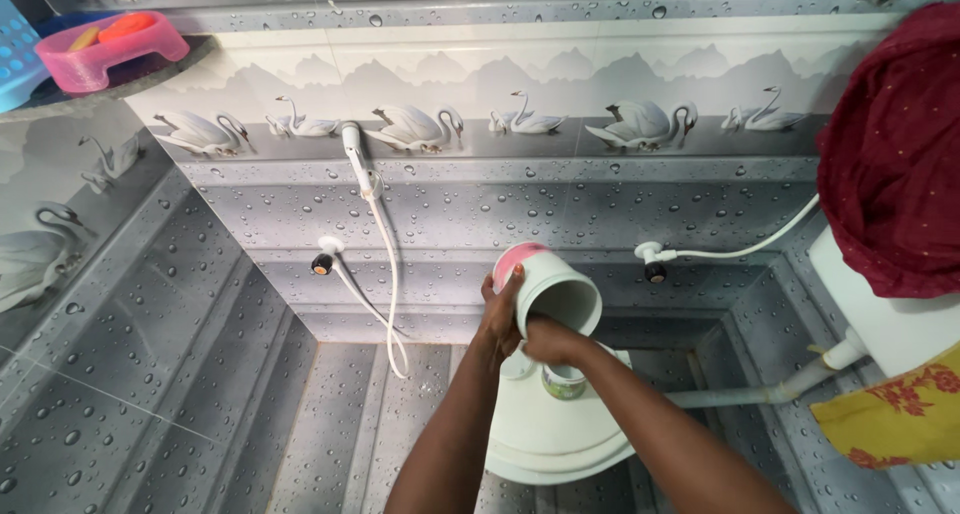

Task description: The person washes several plastic containers and a small pink basket in a bathroom. They scrub the inside of each container with their hand, rinse them under a wall-mounted tap, and place them on a shelf or toilet lid. The person also washes their hands between items.

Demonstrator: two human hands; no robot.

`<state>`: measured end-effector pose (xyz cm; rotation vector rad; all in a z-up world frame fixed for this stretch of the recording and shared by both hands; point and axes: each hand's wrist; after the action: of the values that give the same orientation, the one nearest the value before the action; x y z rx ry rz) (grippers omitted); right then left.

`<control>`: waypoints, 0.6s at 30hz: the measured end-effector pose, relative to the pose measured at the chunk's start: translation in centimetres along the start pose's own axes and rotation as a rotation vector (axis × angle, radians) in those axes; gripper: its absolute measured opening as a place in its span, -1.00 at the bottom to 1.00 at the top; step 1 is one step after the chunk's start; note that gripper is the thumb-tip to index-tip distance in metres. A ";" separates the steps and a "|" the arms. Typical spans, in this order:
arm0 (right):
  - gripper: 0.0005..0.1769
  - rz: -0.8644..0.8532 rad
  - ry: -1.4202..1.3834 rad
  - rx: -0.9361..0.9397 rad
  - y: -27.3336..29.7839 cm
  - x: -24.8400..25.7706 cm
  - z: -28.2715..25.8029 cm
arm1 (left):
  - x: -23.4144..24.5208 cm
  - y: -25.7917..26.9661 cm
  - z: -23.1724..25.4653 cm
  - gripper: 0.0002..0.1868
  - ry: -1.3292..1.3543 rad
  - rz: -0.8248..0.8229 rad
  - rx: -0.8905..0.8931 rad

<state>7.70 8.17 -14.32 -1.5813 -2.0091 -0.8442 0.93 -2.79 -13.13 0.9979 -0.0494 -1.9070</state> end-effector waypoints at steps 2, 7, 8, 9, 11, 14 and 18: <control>-0.37 0.175 -0.786 0.075 -0.7 -0.1 0.7 | 1.3 -1.6 -1.8 0.11 0.183 -0.194 -0.071; -0.37 0.230 -0.572 0.099 -0.1 -1.6 -0.3 | 1.5 -2.9 -0.6 0.11 0.078 -0.178 -0.009; -0.37 0.146 -0.186 0.110 0.1 -1.5 -0.6 | 1.0 -2.0 0.5 0.12 -0.027 -0.105 0.010; -0.36 0.068 0.174 0.124 0.3 -1.0 -0.6 | 0.5 -1.1 1.5 0.13 -0.131 -0.031 0.028; -0.34 -0.008 0.455 0.099 0.8 -0.6 -0.1 | -0.8 0.7 2.1 0.14 -0.172 0.027 0.025; -0.31 0.078 0.032 0.052 -0.4 0.3 0.7 | -0.7 2.0 2.0 0.15 -0.180 0.020 0.073; -0.27 0.358 -1.038 0.136 -1.6 -0.6 -0.6 | 0.5 0.0 -0.9 0.18 0.219 -0.294 -0.083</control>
<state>6.27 7.06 -14.62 -2.4755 -2.1572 0.3546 1.42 -2.80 -14.06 1.2032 0.3164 -2.0298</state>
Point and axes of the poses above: each hand's wrist, its own y-axis away from the middle knuckle, its own x-axis out of the back of the hand, z = x × y, and after that the axes turned 7 degrees about x, right-handed
